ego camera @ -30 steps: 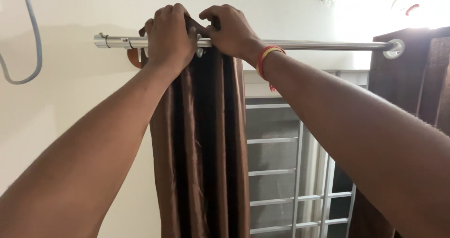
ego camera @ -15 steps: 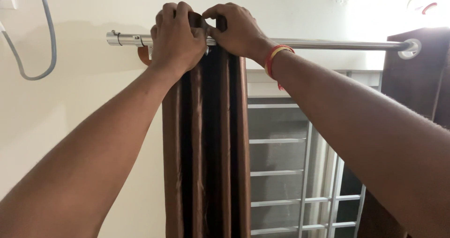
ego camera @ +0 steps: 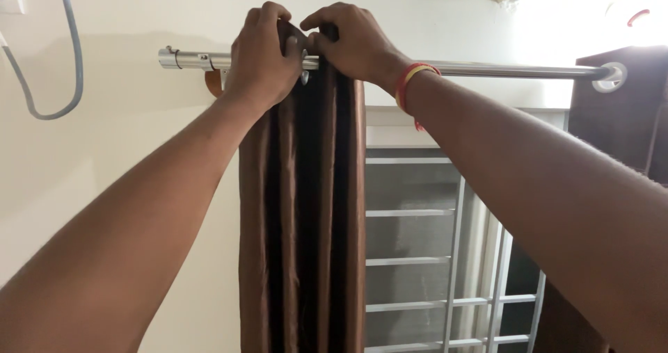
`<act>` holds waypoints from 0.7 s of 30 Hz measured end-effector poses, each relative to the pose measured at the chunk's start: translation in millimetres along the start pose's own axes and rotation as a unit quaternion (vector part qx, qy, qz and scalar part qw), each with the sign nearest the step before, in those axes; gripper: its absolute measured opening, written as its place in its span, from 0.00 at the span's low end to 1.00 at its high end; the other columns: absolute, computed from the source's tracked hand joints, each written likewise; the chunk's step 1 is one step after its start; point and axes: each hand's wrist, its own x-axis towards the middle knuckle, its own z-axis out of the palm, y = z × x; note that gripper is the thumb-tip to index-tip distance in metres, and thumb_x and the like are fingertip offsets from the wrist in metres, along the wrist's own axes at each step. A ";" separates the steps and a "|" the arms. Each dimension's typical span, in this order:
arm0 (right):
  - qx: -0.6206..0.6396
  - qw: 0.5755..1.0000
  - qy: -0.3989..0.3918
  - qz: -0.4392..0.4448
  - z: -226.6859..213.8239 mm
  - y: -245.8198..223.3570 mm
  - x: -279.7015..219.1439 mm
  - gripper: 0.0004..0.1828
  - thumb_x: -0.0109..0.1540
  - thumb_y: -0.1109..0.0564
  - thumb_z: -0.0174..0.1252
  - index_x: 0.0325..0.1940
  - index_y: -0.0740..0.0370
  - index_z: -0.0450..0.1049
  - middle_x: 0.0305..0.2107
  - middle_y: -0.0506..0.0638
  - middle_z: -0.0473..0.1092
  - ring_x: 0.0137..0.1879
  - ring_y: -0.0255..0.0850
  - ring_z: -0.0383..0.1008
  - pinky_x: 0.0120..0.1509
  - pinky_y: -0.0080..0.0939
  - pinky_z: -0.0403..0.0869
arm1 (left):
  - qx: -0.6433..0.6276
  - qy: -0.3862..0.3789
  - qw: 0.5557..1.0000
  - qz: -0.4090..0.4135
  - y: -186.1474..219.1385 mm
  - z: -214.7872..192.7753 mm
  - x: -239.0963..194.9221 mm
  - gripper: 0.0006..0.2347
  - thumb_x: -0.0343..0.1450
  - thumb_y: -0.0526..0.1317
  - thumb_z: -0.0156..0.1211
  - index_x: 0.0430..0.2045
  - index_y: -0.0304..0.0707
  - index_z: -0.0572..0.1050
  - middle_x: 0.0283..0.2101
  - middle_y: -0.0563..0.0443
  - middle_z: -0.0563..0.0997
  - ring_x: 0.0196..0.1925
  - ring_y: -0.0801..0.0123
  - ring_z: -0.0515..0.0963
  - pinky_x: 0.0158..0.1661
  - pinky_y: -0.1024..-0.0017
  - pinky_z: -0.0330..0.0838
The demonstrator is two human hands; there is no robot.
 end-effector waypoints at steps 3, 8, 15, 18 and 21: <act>-0.012 1.000 0.015 0.009 2.4 -4.1 0.3 0.16 0.61 0.58 0.63 0.54 0.53 0.80 0.40 0.51 0.80 0.44 0.44 0.81 0.53 0.45 0.76 | 0.016 0.043 0.999 -0.007 -3.5 0.7 -2.0 0.13 0.78 0.40 0.53 0.55 0.37 0.67 0.58 0.39 0.69 0.61 0.50 0.71 0.55 0.45 0.65; -0.041 0.998 0.047 -0.016 2.5 -16.5 2.0 0.20 0.58 0.60 0.63 0.54 0.51 0.79 0.41 0.47 0.81 0.45 0.43 0.83 0.59 0.54 0.67 | 0.016 0.052 0.995 -0.088 -8.5 -4.0 -2.0 0.15 0.77 0.40 0.49 0.59 0.39 0.66 0.62 0.39 0.66 0.63 0.51 0.67 0.57 0.43 0.60; -0.108 0.993 -0.043 -0.034 7.7 -25.3 11.2 0.17 0.65 0.53 0.59 0.58 0.48 0.76 0.41 0.45 0.81 0.50 0.48 0.78 0.62 0.60 0.62 | -0.007 0.071 0.996 -0.047 -36.0 -1.3 0.5 0.16 0.75 0.35 0.55 0.58 0.34 0.67 0.53 0.38 0.76 0.54 0.50 0.80 0.50 0.53 0.75; -0.127 0.990 -0.055 -0.026 4.6 -32.2 13.0 0.17 0.65 0.52 0.58 0.59 0.48 0.75 0.41 0.44 0.81 0.49 0.47 0.79 0.63 0.61 0.59 | -0.039 0.068 0.996 -0.053 -45.3 -9.5 0.0 0.21 0.73 0.32 0.57 0.61 0.29 0.61 0.49 0.37 0.79 0.51 0.52 0.83 0.49 0.56 0.78; -0.129 0.989 -0.067 -0.014 4.2 -31.8 14.7 0.19 0.64 0.53 0.58 0.60 0.47 0.74 0.40 0.43 0.81 0.48 0.45 0.80 0.65 0.59 0.59 | -0.051 0.053 0.994 -0.075 -53.6 -10.4 -3.2 0.27 0.71 0.32 0.60 0.64 0.26 0.54 0.47 0.36 0.81 0.49 0.51 0.84 0.50 0.56 0.78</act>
